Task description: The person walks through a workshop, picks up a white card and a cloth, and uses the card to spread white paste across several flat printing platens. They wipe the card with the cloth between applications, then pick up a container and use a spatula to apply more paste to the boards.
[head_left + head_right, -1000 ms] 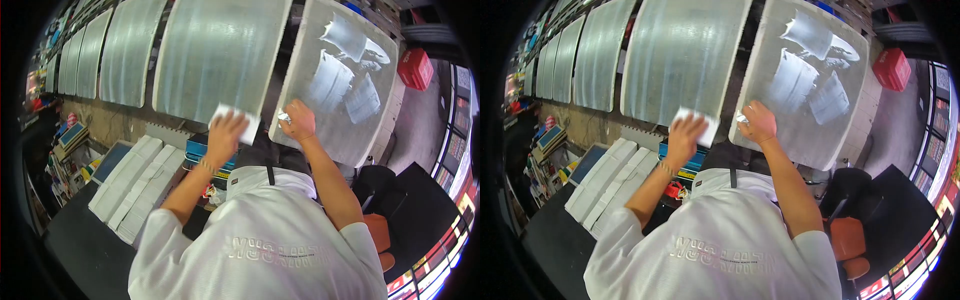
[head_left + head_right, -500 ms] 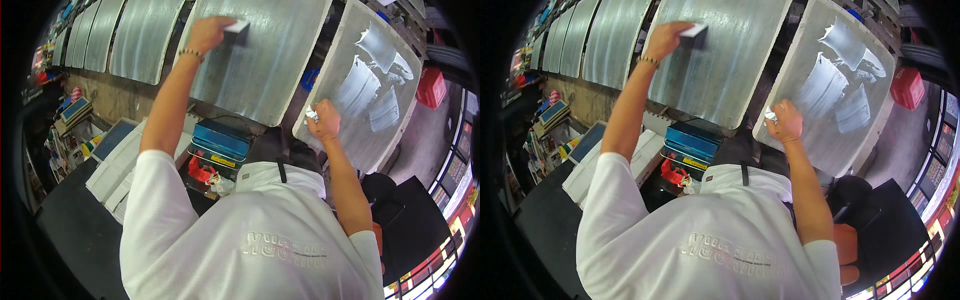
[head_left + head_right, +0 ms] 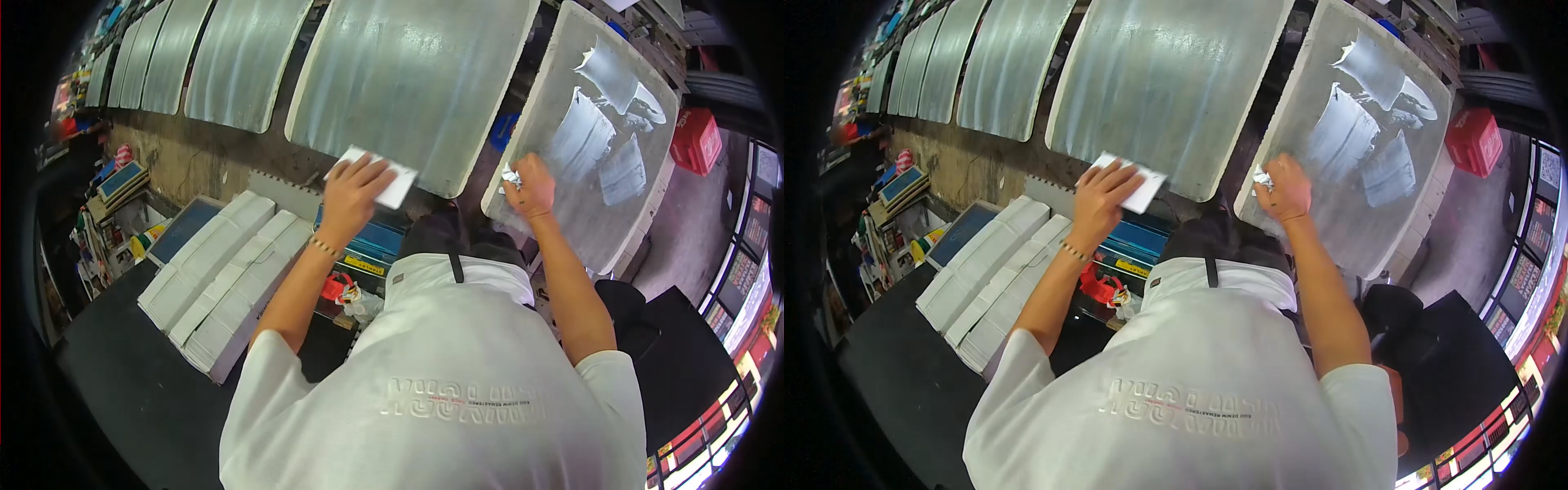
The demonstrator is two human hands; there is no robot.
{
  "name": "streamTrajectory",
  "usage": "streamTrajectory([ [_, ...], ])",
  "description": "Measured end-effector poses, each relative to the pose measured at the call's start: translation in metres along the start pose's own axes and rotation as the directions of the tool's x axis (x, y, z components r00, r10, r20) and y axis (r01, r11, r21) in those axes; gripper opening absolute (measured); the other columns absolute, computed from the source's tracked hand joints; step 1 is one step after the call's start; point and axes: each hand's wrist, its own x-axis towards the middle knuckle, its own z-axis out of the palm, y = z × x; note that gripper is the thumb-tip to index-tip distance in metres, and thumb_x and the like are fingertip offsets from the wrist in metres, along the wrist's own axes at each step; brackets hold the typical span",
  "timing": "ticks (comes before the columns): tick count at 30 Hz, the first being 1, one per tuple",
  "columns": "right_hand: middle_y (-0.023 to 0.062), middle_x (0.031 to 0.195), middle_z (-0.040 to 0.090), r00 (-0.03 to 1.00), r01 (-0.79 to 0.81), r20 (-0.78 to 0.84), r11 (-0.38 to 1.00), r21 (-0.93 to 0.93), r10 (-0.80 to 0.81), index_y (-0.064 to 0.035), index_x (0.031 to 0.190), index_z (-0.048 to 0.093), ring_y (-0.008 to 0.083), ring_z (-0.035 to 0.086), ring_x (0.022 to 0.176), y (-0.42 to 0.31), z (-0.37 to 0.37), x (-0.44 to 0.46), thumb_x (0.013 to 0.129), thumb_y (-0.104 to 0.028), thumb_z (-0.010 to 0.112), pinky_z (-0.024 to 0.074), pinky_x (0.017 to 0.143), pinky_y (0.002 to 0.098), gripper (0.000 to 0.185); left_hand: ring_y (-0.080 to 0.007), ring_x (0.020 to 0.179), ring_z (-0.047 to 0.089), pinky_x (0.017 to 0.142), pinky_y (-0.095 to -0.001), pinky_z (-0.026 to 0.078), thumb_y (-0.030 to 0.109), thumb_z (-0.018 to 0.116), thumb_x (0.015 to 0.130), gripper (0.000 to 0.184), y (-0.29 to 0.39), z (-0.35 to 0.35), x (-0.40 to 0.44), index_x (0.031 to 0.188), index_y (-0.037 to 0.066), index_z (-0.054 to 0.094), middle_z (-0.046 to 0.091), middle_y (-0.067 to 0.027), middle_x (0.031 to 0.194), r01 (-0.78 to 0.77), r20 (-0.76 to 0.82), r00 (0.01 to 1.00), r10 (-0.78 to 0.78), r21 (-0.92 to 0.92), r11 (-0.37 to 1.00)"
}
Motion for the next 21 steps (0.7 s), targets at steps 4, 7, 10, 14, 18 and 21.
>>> streamTrajectory([
  [4,0.0091,0.084,0.055,1.0,-0.027,0.012,1.0,0.001,0.027,-0.0115,0.084,0.06,0.0321,0.059,0.079,-0.002,0.0,-0.001,0.066,-0.021,0.072,0.0488,0.066,0.043,0.023,-0.0268,0.123,0.058,0.102,-0.0471,0.04,-0.002,0.061,0.07,0.052,0.019,0.029,-0.014,0.118,0.016,0.07,0.067,-0.0037,0.124,0.051,0.044,0.998,-0.052,0.028,0.998],
  [7,0.0092,0.084,0.055,1.0,0.003,0.005,1.0,0.017,-0.003,-0.0113,0.084,0.06,0.0324,0.059,0.079,0.001,-0.001,0.0,0.066,-0.021,0.072,0.0487,0.066,0.0434,0.023,-0.0285,0.116,0.062,0.095,-0.0467,0.041,0.002,0.061,0.073,0.04,0.021,0.042,-0.084,0.11,0.015,0.071,0.07,-0.0051,0.118,0.18,0.237,0.953,-0.188,0.053,0.982],
  [10,0.0095,0.084,0.055,1.0,0.013,0.015,0.999,0.036,-0.013,-0.0112,0.084,0.06,0.033,0.059,0.079,0.001,-0.003,0.002,0.068,-0.021,0.071,0.0485,0.066,0.0441,0.022,-0.0245,0.114,0.064,0.091,-0.0454,0.044,-0.004,0.06,0.069,0.046,0.005,0.03,-0.128,0.108,0.015,0.074,0.071,-0.0041,0.118,0.288,0.276,0.919,-0.281,0.016,0.957],
  [14,0.0112,0.083,0.056,0.999,-0.034,0.019,0.999,-0.003,0.034,-0.0096,0.085,0.06,0.0346,0.059,0.079,-0.001,-0.011,0.002,0.07,-0.021,0.069,0.048,0.066,0.0447,0.021,-0.0302,0.103,0.069,0.086,-0.039,0.052,-0.005,0.059,0.073,0.041,-0.006,0.011,-0.074,0.109,0.008,0.073,0.072,-0.0125,0.112,0.298,0.074,0.953,-0.292,-0.382,0.875],
  [18,0.0167,0.081,0.057,0.994,-0.092,-0.03,0.968,0.232,0.101,-0.0058,0.085,0.06,0.038,0.059,0.073,-0.013,-0.04,-0.015,0.073,-0.02,0.067,0.0471,0.065,0.0439,0.02,-0.0235,0.098,0.068,0.089,-0.0361,0.051,-0.004,0.064,0.075,0.029,0.012,0.01,-0.008,0.103,-0.003,0.068,0.072,-0.0098,0.102,0.274,0.32,0.724,-0.611,-0.946,-0.172],
  [21,0.0139,0.08,0.059,0.978,-0.09,-0.147,0.938,0.334,0.146,-0.0047,0.085,0.062,0.0322,0.06,0.071,-0.013,-0.061,-0.053,0.076,-0.017,0.066,0.0474,0.066,0.04,0.016,-0.0274,0.098,0.065,0.094,-0.0436,0.05,-0.003,0.064,0.074,0.03,0.052,-0.005,0.039,0.103,0.007,0.067,0.068,-0.0089,0.101,0.117,0.394,0.812,-0.43,-0.832,-0.542],
])
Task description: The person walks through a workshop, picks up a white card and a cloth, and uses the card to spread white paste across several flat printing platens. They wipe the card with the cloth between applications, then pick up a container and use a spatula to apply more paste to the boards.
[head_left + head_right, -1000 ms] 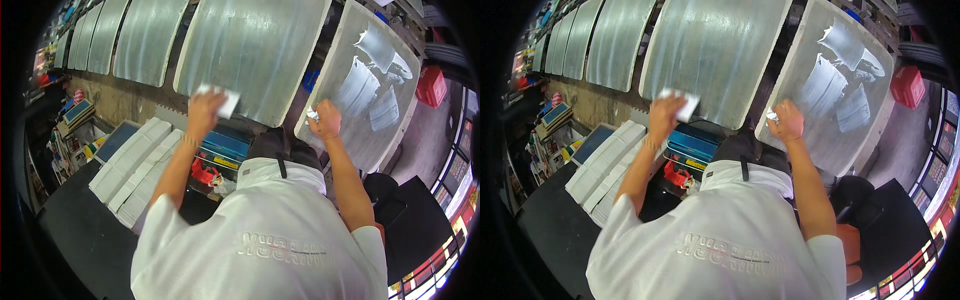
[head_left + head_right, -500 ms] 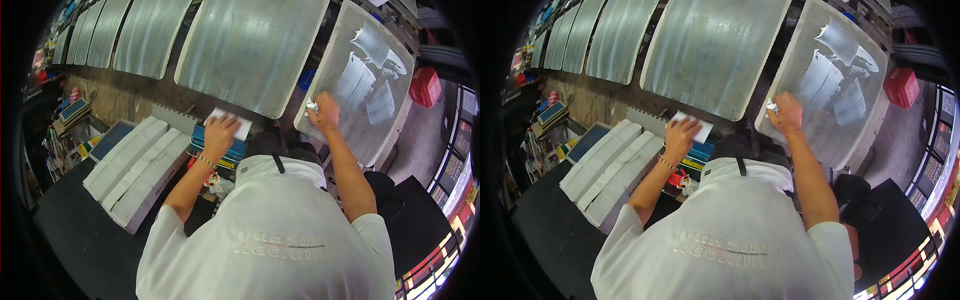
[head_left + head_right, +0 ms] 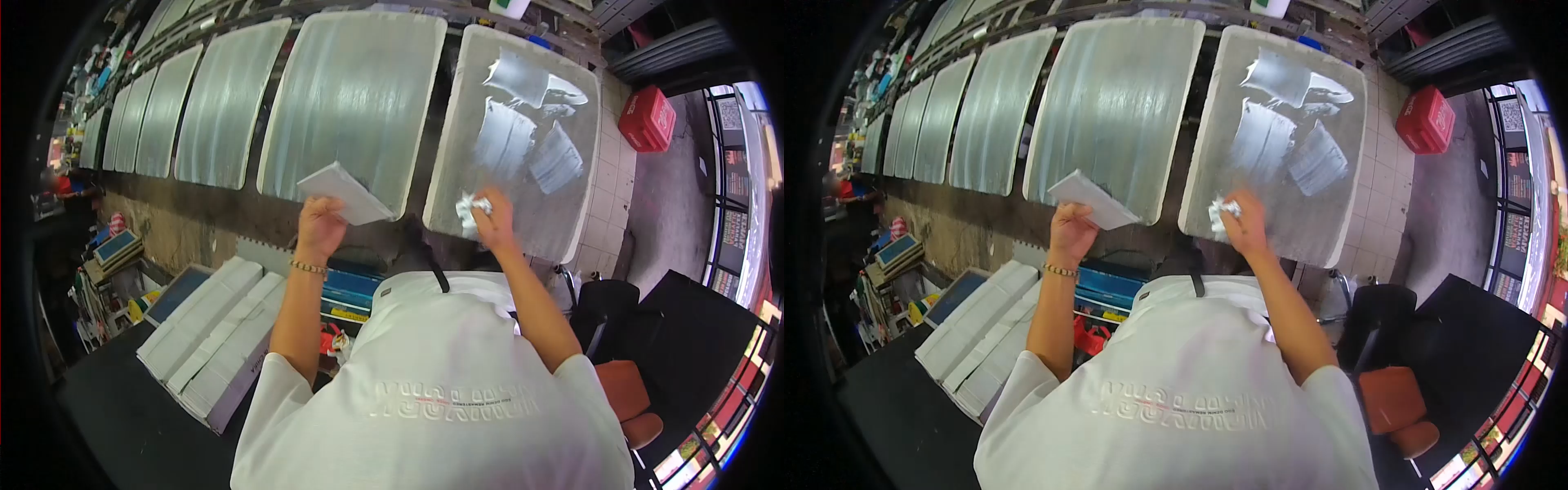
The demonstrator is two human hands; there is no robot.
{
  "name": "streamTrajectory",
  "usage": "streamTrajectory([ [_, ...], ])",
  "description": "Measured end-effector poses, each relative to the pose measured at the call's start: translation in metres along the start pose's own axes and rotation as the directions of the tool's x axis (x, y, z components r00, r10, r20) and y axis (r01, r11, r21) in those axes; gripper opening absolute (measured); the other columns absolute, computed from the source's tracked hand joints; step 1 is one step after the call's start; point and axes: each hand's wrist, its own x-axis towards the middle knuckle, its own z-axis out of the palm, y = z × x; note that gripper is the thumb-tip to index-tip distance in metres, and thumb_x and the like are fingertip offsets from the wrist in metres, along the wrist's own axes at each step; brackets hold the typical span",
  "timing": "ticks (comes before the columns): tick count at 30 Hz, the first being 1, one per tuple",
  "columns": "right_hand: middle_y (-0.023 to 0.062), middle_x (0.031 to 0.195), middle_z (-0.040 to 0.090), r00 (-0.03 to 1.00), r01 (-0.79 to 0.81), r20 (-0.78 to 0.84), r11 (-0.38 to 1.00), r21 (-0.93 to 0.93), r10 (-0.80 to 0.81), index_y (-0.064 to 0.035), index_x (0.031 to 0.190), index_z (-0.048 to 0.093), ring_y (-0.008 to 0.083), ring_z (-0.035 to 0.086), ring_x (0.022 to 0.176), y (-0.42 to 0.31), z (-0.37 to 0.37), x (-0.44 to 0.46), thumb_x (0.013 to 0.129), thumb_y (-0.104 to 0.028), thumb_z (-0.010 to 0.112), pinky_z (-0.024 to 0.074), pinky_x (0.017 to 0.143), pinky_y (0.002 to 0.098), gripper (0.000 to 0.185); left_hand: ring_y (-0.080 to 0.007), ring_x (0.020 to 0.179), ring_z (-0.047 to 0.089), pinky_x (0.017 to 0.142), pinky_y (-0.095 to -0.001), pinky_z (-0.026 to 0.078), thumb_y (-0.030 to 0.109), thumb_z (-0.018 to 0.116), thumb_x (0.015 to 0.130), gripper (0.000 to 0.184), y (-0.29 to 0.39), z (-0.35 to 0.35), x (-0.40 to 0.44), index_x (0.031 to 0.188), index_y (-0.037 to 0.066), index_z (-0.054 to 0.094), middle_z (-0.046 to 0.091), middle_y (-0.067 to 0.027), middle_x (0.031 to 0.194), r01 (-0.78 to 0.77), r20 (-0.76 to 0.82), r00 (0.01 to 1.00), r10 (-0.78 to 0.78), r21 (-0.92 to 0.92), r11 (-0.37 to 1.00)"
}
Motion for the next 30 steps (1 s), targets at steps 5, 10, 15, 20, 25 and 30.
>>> streamTrajectory([
  [5,0.0059,0.098,0.064,0.774,-0.457,0.204,0.305,0.836,0.6,-0.0052,0.111,0.06,0.0183,0.062,0.093,-0.008,-0.061,-0.018,0.083,-0.014,0.058,0.0502,0.08,0.0322,0.03,-0.0313,0.091,0.062,0.09,-0.046,0.051,-0.002,0.064,0.07,0.026,-0.038,0.071,0.021,0.095,0.007,0.065,0.059,-0.0108,0.093,0.049,0.396,0.918,-0.002,-0.109,0.993],
  [10,0.0076,0.116,0.059,0.915,-0.383,0.317,0.296,0.875,0.248,-0.0103,0.136,0.049,0.0166,0.058,0.106,-0.051,-0.152,0.037,0.088,-0.017,0.053,0.0471,0.09,0.0287,0.049,-0.0276,0.098,0.063,0.091,-0.0441,0.053,-0.001,0.064,0.071,0.029,-0.094,0.15,0.023,0.098,0.008,0.066,0.063,-0.0113,0.103,0.052,0.322,0.946,-0.043,-0.019,0.998],
  [15,0.0057,0.121,0.057,0.886,-0.421,0.456,0.555,0.717,0.082,-0.0112,0.143,0.047,0.0153,0.054,0.114,-0.052,-0.22,0.077,0.088,-0.01,0.053,0.0445,0.097,0.0298,0.055,-0.0243,0.111,0.063,0.099,-0.0421,0.049,0.002,0.065,0.08,0.041,-0.152,0.222,0.02,0.121,0.005,0.061,0.065,-0.0098,0.119,0.074,0.321,0.945,-0.055,-0.046,0.996],
  [20,0.0035,0.107,0.063,0.862,-0.322,0.501,0.678,0.66,-0.078,-0.007,0.128,0.061,0.011,0.058,0.098,-0.03,-0.244,0.081,0.088,0.0,0.062,0.0477,0.086,0.0274,0.041,-0.0195,0.114,0.062,0.101,-0.038,0.046,0.005,0.066,0.089,0.043,-0.185,0.264,0.01,0.131,0.0,0.056,0.065,-0.0089,0.123,0.018,0.246,0.968,-0.056,0.155,0.988],
  [25,0.0024,0.091,0.068,0.938,-0.282,0.33,0.788,0.547,0.107,-0.0025,0.105,0.067,0.0081,0.059,0.083,-0.016,-0.247,0.069,0.087,-0.001,0.066,0.0491,0.072,0.0252,0.018,-0.0191,0.111,0.062,0.098,-0.0372,0.046,0.003,0.066,0.09,0.037,-0.203,0.283,0.006,0.126,0.0,0.059,0.066,-0.0079,0.119,-0.042,0.18,0.984,0.009,0.182,0.982],
  [30,0.0017,0.091,0.068,0.951,-0.294,0.26,0.74,0.605,0.166,-0.0044,0.102,0.066,0.0069,0.06,0.085,0.007,-0.257,0.044,0.085,0.001,0.069,0.0492,0.072,0.025,0.018,-0.0191,0.108,0.064,0.097,-0.0363,0.047,0.004,0.067,0.092,0.033,-0.2,0.287,0.005,0.124,0.001,0.06,0.067,-0.007,0.116,-0.063,0.138,0.99,0.037,0.19,0.98],
])
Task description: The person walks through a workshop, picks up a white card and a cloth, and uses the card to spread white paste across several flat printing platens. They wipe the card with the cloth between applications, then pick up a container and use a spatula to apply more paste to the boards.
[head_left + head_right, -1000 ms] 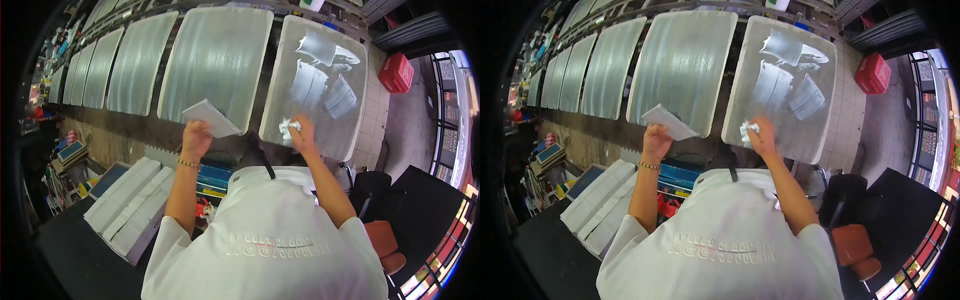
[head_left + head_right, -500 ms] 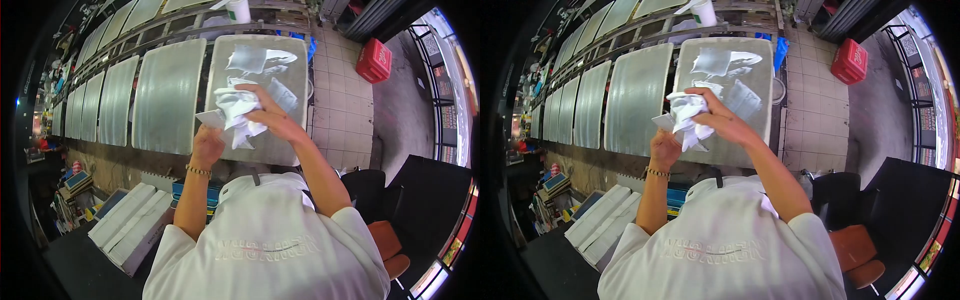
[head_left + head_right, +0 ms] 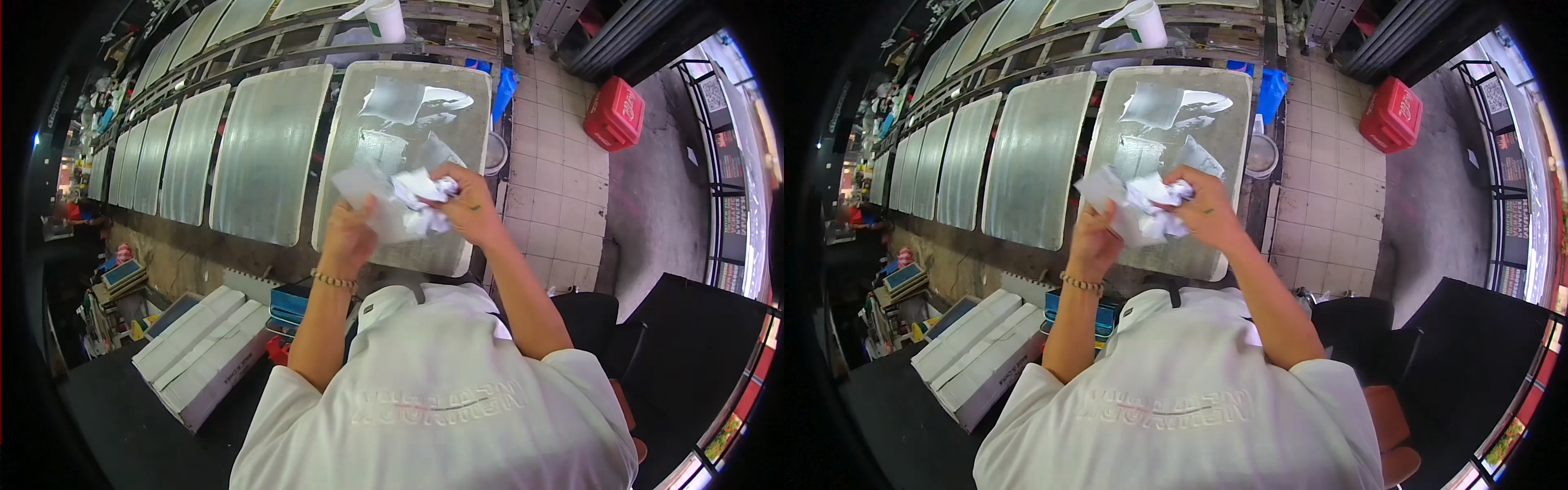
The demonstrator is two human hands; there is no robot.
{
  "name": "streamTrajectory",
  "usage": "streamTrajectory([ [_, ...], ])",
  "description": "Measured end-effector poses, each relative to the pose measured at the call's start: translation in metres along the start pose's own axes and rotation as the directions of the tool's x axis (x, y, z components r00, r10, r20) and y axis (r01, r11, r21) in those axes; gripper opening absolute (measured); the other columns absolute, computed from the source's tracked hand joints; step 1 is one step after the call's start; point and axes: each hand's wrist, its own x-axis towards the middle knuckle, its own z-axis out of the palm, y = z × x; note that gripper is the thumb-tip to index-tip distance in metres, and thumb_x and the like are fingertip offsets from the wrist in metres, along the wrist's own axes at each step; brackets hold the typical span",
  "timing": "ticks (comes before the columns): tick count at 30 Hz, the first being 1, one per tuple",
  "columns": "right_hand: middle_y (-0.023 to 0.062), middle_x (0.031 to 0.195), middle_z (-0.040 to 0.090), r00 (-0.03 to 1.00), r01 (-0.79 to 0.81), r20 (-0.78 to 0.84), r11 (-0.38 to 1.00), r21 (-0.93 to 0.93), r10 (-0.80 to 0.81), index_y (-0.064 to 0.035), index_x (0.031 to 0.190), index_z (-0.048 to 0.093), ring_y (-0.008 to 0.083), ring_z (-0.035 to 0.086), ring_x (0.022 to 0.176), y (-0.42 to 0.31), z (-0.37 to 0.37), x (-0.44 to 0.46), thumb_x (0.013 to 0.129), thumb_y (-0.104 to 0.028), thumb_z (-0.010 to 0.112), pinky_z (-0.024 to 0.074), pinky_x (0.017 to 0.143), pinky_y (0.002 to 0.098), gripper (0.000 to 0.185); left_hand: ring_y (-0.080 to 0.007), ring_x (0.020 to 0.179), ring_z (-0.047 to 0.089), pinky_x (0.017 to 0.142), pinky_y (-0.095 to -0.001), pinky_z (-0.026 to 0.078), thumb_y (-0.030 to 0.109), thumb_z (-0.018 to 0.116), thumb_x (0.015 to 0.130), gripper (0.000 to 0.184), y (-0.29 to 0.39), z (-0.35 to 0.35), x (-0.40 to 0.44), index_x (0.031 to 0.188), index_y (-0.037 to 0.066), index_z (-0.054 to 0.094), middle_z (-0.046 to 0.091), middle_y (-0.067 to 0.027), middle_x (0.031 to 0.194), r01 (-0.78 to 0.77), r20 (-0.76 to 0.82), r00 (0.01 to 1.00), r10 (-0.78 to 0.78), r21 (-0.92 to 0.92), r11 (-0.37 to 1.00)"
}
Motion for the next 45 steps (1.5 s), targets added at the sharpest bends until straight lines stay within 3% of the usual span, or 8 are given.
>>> streamTrajectory([
  [6,0.0016,0.099,0.068,0.998,-0.038,-0.034,0.944,0.327,0.052,-0.006,0.108,0.064,0.0082,0.063,0.091,-0.003,0.006,0.009,0.086,0.005,0.07,0.052,0.078,0.0263,0.025,-0.0185,0.105,0.065,0.094,-0.0361,0.049,0.007,0.066,0.094,0.033,0.021,-0.007,0.011,0.126,0.002,0.059,0.068,-0.0065,0.115,0.048,0.132,0.99,-0.041,-0.05,0.998],
  [11,0.0008,0.099,0.068,0.998,0.055,-0.017,0.98,0.193,-0.053,-0.0056,0.107,0.064,0.0084,0.063,0.093,-0.025,0.033,0.024,0.086,0.004,0.069,0.0509,0.081,0.0255,0.024,-0.0182,0.106,0.065,0.094,-0.0371,0.051,0.007,0.065,0.094,0.034,0.016,0.005,0.011,0.127,0.002,0.058,0.067,-0.0063,0.114,0.021,0.075,0.997,-0.017,-0.055,0.998],
  [13,0.0035,0.1,0.07,0.997,-0.041,0.054,0.986,-0.161,0.05,-0.0064,0.108,0.063,0.012,0.066,0.096,-0.027,0.028,0.019,0.084,0.008,0.064,0.0545,0.083,0.0297,0.028,-0.0182,0.105,0.065,0.093,-0.037,0.051,0.008,0.065,0.095,0.033,0.023,0.001,0.011,0.126,0.003,0.058,0.067,-0.0061,0.114,0.013,0.034,0.999,-0.011,-0.06,0.998],
  [23,0.0052,0.103,0.068,0.998,0.062,-0.037,0.969,0.24,-0.055,-0.0047,0.11,0.065,0.0128,0.065,0.094,-0.044,0.057,0.051,0.078,0.013,0.049,0.0524,0.082,0.028,0.041,-0.0165,0.101,0.065,0.09,-0.0339,0.052,0.01,0.067,0.094,0.034,0.037,-0.012,0.01,0.125,0.0,0.058,0.068,-0.0066,0.113,0.059,0.104,0.993,-0.054,-0.041,0.997],
  [27,0.0032,0.101,0.067,0.997,0.081,-0.019,0.943,0.322,-0.079,-0.0055,0.106,0.065,0.0115,0.063,0.095,-0.025,0.059,0.051,0.082,0.01,0.059,0.0506,0.081,0.0274,0.029,-0.0164,0.097,0.066,0.089,-0.0324,0.052,0.007,0.068,0.093,0.034,0.044,-0.005,0.01,0.125,-0.001,0.058,0.068,-0.0073,0.112,-0.074,0.019,0.997,0.074,0.023,0.997],
  [30,0.0031,0.1,0.068,1.0,0.021,-0.007,0.999,0.045,-0.02,-0.0059,0.104,0.065,0.0115,0.064,0.094,-0.006,0.058,0.038,0.084,0.009,0.059,0.0511,0.081,0.0272,0.026,-0.0166,0.096,0.067,0.088,-0.032,0.052,0.005,0.068,0.092,0.034,0.05,-0.018,0.016,0.124,-0.002,0.058,0.068,-0.0083,0.111,-0.089,-0.018,0.996,0.089,0.023,0.996],
  [40,0.0021,0.097,0.067,0.999,-0.023,0.04,0.9,0.435,0.006,-0.0066,0.106,0.062,0.0124,0.066,0.087,-0.012,0.067,0.069,0.084,0.013,0.053,0.0513,0.069,0.0247,0.031,-0.0204,0.095,0.068,0.085,-0.0335,0.055,0.004,0.067,0.092,0.031,0.058,-0.014,0.023,0.121,-0.004,0.059,0.068,-0.0111,0.11,0.007,-0.018,1.0,-0.006,0.063,0.998],
  [45,0.0007,0.096,0.067,0.994,-0.11,0.032,0.966,0.234,0.106,-0.0065,0.106,0.063,0.0085,0.062,0.086,0.005,0.063,0.04,0.088,0.008,0.054,0.0499,0.074,0.0247,0.025,-0.0211,0.094,0.068,0.084,-0.036,0.056,0.006,0.066,0.093,0.03,0.068,-0.02,0.035,0.121,-0.005,0.058,0.068,-0.0118,0.111,-0.007,-0.071,0.997,0.012,0.069,0.998],
])
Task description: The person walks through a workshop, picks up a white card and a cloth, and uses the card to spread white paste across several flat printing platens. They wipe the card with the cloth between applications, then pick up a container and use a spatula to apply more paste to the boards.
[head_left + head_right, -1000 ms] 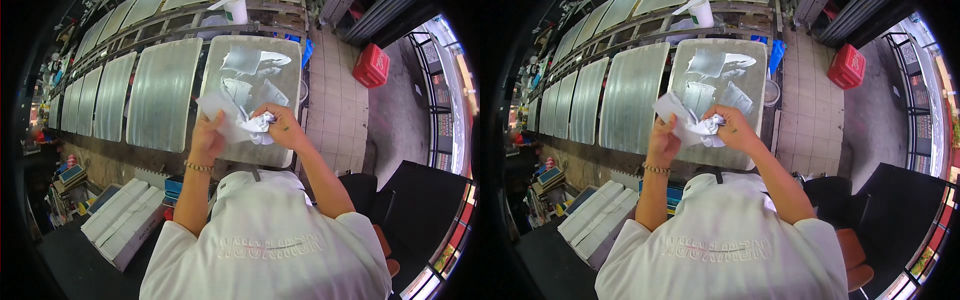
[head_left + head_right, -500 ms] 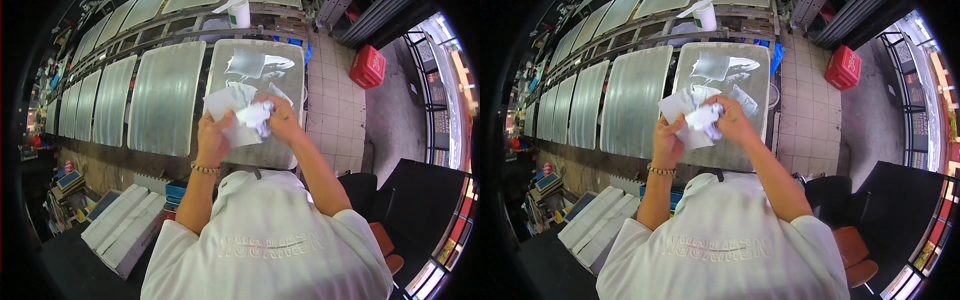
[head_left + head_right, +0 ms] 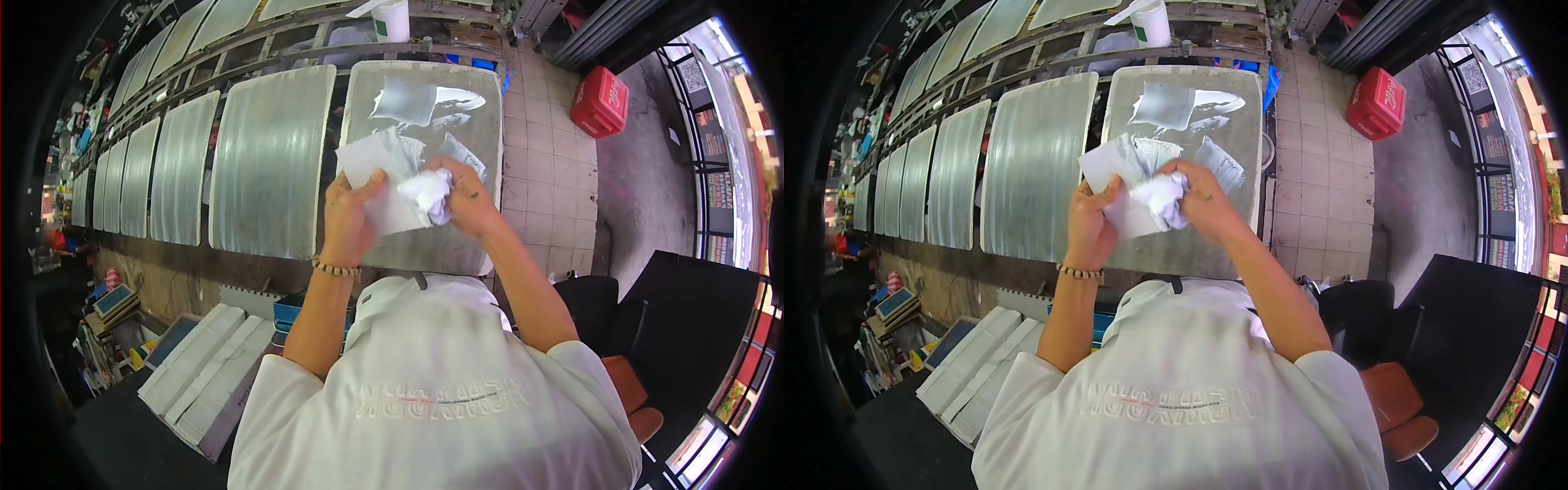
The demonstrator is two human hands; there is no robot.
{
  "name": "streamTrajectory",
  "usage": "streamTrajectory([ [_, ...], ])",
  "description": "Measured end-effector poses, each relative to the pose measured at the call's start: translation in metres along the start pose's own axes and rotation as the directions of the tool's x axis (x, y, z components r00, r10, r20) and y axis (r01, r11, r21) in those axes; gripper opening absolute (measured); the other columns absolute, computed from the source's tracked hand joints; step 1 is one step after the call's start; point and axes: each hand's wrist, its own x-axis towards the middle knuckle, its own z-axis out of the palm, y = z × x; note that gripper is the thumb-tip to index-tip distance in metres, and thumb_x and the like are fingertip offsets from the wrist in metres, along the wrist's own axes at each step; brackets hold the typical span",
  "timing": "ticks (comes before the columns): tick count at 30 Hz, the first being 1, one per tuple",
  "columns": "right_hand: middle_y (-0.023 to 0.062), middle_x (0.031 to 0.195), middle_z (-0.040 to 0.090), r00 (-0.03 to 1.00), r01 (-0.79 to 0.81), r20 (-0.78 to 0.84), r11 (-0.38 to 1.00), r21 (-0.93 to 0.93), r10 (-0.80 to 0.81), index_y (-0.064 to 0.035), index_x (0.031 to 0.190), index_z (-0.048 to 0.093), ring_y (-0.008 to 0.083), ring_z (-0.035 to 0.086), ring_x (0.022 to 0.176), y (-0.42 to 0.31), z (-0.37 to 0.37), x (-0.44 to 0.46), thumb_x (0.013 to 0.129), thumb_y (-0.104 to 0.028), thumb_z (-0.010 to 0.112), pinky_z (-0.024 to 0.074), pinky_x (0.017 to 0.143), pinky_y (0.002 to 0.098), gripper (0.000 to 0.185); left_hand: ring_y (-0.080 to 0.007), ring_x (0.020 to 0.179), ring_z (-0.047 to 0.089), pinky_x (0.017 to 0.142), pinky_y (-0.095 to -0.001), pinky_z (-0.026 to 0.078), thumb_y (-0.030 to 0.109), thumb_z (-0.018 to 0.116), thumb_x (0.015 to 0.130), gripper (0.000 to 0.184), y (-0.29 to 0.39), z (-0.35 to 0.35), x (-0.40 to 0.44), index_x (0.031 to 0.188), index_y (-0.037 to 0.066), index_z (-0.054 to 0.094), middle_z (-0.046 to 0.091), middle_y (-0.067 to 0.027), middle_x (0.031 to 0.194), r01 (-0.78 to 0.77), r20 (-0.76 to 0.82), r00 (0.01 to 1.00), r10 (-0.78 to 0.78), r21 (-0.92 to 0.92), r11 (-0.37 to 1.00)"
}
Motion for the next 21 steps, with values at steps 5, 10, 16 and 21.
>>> streamTrajectory([
  [5,0.0043,0.098,0.068,0.972,-0.106,-0.182,0.969,0.222,0.148,-0.0071,0.108,0.063,0.0133,0.066,0.091,0.023,-0.011,-0.002,0.082,0.013,0.049,0.0541,0.077,0.0284,0.036,-0.0224,0.096,0.068,0.086,-0.0381,0.058,0.008,0.066,0.094,0.031,0.017,-0.021,0.026,0.122,-0.003,0.057,0.068,-0.0131,0.111,0.099,0.049,0.994,-0.095,-0.082,0.992],
  [10,0.0051,0.101,0.068,0.974,-0.063,-0.197,0.968,0.244,0.113,-0.005,0.109,0.063,0.0139,0.065,0.095,0.025,-0.006,0.012,0.077,0.016,0.043,0.0534,0.08,0.0295,0.044,-0.02,0.095,0.068,0.082,-0.0359,0.057,0.009,0.067,0.094,0.03,-0.02,-0.031,0.021,0.121,-0.002,0.059,0.068,-0.0113,0.111,0.13,0.009,0.991,-0.13,0.043,0.991],
  [16,0.0051,0.1,0.065,0.958,-0.233,-0.211,0.956,-0.18,0.194,-0.0036,0.111,0.061,0.0145,0.06,0.097,0.088,-0.028,-0.037,0.079,0.015,0.046,0.0472,0.085,0.0282,0.04,-0.017,0.087,0.069,0.081,-0.0326,0.054,0.011,0.069,0.093,0.027,-0.026,-0.087,0.066,0.116,-0.001,0.063,0.071,-0.0078,0.103,-0.047,-0.102,0.992,0.08,0.292,0.955],
  [21,0.0044,0.1,0.064,0.896,-0.322,-0.36,0.939,-0.119,0.261,-0.0039,0.109,0.06,0.0133,0.059,0.095,0.122,-0.06,-0.084,0.083,0.013,0.05,0.047,0.084,0.028,0.033,-0.0363,0.096,0.068,0.084,-0.042,0.053,0.012,0.064,0.09,0.031,-0.034,-0.114,0.166,0.118,-0.002,0.061,0.07,-0.0216,0.105,-0.414,0.355,0.893,0.277,0.889,0.194],
])
